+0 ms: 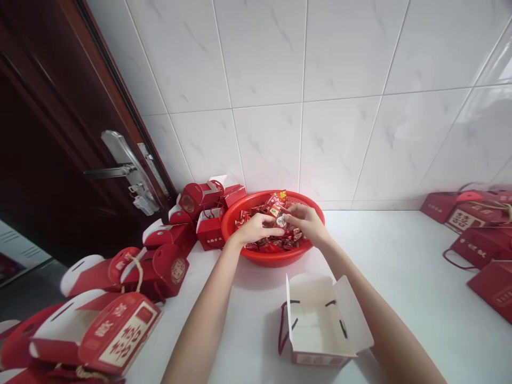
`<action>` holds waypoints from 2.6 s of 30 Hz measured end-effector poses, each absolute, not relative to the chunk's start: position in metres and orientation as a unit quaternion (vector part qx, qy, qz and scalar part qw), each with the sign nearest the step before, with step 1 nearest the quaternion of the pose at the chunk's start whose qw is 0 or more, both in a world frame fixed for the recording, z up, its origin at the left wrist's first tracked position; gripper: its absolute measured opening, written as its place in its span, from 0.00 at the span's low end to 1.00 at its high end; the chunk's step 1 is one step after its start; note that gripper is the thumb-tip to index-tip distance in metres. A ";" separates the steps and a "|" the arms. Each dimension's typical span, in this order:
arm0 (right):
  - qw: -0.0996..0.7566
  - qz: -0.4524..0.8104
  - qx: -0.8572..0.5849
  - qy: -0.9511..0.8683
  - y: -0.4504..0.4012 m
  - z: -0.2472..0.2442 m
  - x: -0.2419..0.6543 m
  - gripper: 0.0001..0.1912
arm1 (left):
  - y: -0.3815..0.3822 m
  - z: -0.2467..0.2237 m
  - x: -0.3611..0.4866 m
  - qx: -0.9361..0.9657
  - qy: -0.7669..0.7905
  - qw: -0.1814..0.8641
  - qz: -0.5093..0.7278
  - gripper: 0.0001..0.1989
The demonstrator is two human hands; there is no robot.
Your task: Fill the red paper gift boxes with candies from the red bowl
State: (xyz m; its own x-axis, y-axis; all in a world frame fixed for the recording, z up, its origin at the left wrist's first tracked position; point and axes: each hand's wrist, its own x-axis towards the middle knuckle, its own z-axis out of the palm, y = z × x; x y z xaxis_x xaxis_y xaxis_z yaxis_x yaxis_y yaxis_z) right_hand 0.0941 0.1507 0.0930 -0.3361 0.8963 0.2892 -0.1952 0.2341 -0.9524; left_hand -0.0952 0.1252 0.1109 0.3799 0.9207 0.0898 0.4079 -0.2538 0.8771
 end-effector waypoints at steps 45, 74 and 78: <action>0.639 0.504 -0.357 -0.458 0.147 0.094 0.095 0.09 | 0.126 0.102 -0.098 0.768 0.559 0.304 0.074 0.32; 0.641 0.533 -0.369 -0.410 0.144 0.099 0.093 0.08 | 0.126 0.105 -0.093 0.771 0.535 0.269 0.216 0.20; 0.631 0.543 -0.391 -0.392 0.143 0.102 0.093 0.08 | 0.131 0.100 -0.097 0.749 0.536 0.258 0.292 0.21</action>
